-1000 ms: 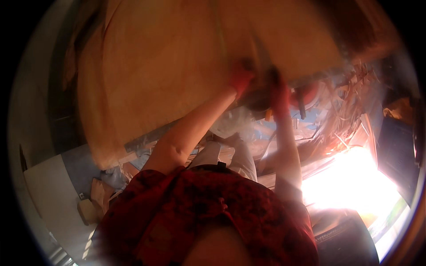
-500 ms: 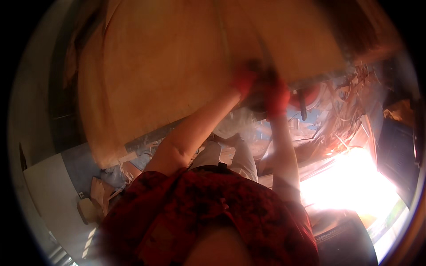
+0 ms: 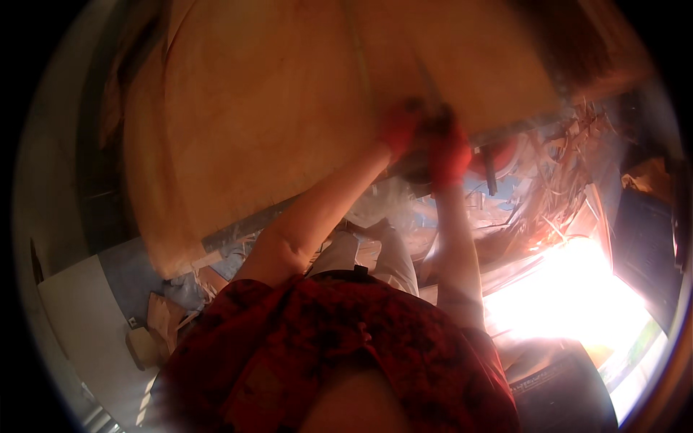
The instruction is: The person applies a sheet of veneer onto a large wooden board, smoothing it down by hand and using a tool to press the edges.
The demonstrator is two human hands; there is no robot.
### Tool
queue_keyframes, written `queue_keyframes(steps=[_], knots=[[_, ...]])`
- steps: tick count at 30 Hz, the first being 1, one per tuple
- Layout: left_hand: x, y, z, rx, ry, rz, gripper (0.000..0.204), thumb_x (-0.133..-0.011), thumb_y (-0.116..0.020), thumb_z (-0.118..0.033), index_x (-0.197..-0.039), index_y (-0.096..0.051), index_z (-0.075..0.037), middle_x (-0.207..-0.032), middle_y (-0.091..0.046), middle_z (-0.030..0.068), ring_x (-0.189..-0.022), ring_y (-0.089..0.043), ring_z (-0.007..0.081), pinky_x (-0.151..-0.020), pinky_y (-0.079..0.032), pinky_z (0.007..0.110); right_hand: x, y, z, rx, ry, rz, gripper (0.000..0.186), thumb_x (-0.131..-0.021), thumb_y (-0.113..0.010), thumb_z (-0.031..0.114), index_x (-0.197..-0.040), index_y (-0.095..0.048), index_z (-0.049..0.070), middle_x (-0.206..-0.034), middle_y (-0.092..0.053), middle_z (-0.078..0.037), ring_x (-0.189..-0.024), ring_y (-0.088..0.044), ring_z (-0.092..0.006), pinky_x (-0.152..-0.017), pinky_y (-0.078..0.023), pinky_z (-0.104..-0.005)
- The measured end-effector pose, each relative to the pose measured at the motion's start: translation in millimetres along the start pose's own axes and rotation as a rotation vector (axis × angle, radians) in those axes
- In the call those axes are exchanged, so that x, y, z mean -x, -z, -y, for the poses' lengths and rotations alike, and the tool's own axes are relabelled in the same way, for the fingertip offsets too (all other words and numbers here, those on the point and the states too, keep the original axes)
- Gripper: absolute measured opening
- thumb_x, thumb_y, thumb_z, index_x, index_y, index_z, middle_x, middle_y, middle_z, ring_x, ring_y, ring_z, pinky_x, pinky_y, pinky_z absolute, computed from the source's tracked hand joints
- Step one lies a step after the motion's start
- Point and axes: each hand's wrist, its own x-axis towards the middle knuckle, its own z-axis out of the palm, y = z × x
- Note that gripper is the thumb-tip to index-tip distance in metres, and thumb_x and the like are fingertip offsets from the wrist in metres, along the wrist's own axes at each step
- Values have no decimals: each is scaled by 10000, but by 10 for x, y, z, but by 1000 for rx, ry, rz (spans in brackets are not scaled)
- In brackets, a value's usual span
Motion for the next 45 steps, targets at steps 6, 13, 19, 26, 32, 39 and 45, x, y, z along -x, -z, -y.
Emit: queue_keyframes(steps=[6, 13, 19, 26, 32, 39, 45], knots=[[267, -46, -484, -771, -272, -4, 385, -864, -605, -90, -1248, -591, -58, -1244, -614, 127, -1194, -556, 280, -988, -458, 406, -101, -82, -243, -33, -90, -72, 517, -867, -585, 185, -1378, -510, 209, -1141, -702, -70, -1039, -661, -312, -855, -522, -442], [218, -105, -375, -1227, -534, 242, 526, -897, -577, -206, -1409, -482, -128, -1511, -399, 128, -1398, -341, 368, -1140, -229, 606, -122, -205, -380, -95, -104, -75, 545, -862, -591, 190, -1398, -491, 212, -1144, -703, -81, -1054, -658, -320, -841, -526, -450], [256, -138, -299, -1315, -503, 296, 573, -931, -550, -303, -1461, -421, -128, -1538, -373, 133, -1430, -304, 383, -1155, -187, 628, -108, -14, -346, -356, -176, -117, 545, -853, -642, 145, -1386, -529, 158, -1092, -714, -103, -1015, -679, -251, -872, -527, -382], [235, -173, -171, -1288, -645, 233, 612, -941, -551, -389, -1466, -408, -108, -1548, -349, 156, -1428, -296, 404, -1146, -177, 646, 52, 554, -573, -480, 33, -240, 459, -920, -579, 30, -1376, -526, 43, -1133, -685, -106, -1007, -642, -167, -872, -543, -322], [237, -56, -133, -1274, -626, 221, 654, -923, -569, -422, -1469, -405, -101, -1547, -344, 163, -1434, -281, 405, -1138, -181, 664, 310, 1696, 804, -280, 61, 262, 366, -979, -545, 72, -1339, -570, 12, -1224, -671, -139, -1116, -637, -197, -941, -511, -319], [135, -160, 13, -1157, -728, 152, 672, -908, -578, -476, -1446, -439, -98, -1553, -333, 151, -1438, -277, 396, -1148, -150, 678, 691, 1898, 1644, -1, 667, 905, 331, -958, -561, 113, -1282, -601, 52, -1148, -678, -120, -1034, -645, -200, -895, -521, -327], [144, -107, -68, -1320, -689, 156, 691, -908, -557, -528, -1451, -427, -121, -1531, -349, 142, -1423, -281, 402, -1105, -169, 704, 932, 1690, 1773, 41, 869, 1089, 303, -941, -575, 148, -1232, -628, 87, -1083, -683, -104, -964, -653, -202, -855, -529, -334]])
